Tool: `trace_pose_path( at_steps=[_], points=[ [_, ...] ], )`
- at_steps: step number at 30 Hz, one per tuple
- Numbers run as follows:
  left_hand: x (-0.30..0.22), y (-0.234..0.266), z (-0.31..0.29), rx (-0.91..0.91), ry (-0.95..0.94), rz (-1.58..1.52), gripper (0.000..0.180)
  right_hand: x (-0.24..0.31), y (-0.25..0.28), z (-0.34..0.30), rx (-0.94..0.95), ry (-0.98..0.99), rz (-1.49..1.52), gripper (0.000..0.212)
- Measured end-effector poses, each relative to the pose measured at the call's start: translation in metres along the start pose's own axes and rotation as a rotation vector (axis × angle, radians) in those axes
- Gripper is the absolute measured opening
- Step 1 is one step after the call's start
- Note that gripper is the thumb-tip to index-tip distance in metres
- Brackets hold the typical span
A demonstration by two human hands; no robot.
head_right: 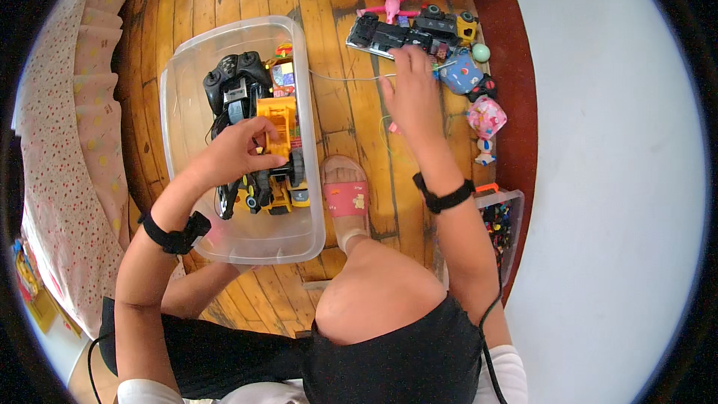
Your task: The person organizes various toys on a wooden floor by placing them into a large clear plastic bin, handling items like toy trucks, cars, and building blocks by hand.
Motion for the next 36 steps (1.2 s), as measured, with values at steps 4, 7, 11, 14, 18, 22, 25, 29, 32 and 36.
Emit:
trace_pose_path(
  at_steps=[4,7,11,14,18,22,25,29,32,36],
  points=[
    [-0.007,-0.014,0.005,-0.025,0.097,0.072,0.027,-0.039,-0.023,0.036,-0.066,-0.023,-0.36,0.076],
    [0.009,-0.022,-0.002,0.19,0.255,-0.087,0.022,-0.068,-0.052,0.063,-0.156,0.031,-0.578,0.077],
    [0.002,-0.005,-0.001,0.159,0.096,0.025,0.015,-0.074,-0.057,0.072,-0.077,0.006,-0.657,0.062],
    [0.005,0.049,0.005,-0.235,0.032,-0.065,0.018,-0.065,-0.046,0.064,-0.032,-0.012,-0.62,0.072],
    [0.016,0.069,-0.007,-0.378,-0.015,-0.013,0.02,-0.013,0.003,0.021,-0.207,-0.101,-0.24,0.064],
    [-0.004,0.048,0.002,-0.387,-0.128,-0.103,0.027,0.003,0.029,0.006,-0.073,-0.264,0.642,0.056],
    [-0.053,0.037,0.008,-0.436,-0.232,-0.3,0.033,0.03,0.042,0.0,0.213,-0.531,1.036,0.053],
    [-0.074,0.032,0.005,-0.396,-0.264,-0.657,0.074,0.079,0.032,-0.009,0.627,-0.489,1.449,0.05],
    [-0.079,0.017,0.012,-0.403,-0.21,-0.971,0.089,0.109,0.013,-0.022,0.846,-0.485,1.463,0.054],
    [-0.091,0.009,0.02,-0.477,-0.163,-0.88,0.086,0.091,0.006,-0.028,0.631,-0.514,1.26,0.057]
  ],
)
Point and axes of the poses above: each hand's wrist, its own z-axis towards the middle knuckle, its own y-axis out of the back of the hand, x = y × z, the point moved 6 cm from there along z, towards the middle knuckle, and after that the axes turned 12 degrees about -y, right-handed, at the moved point
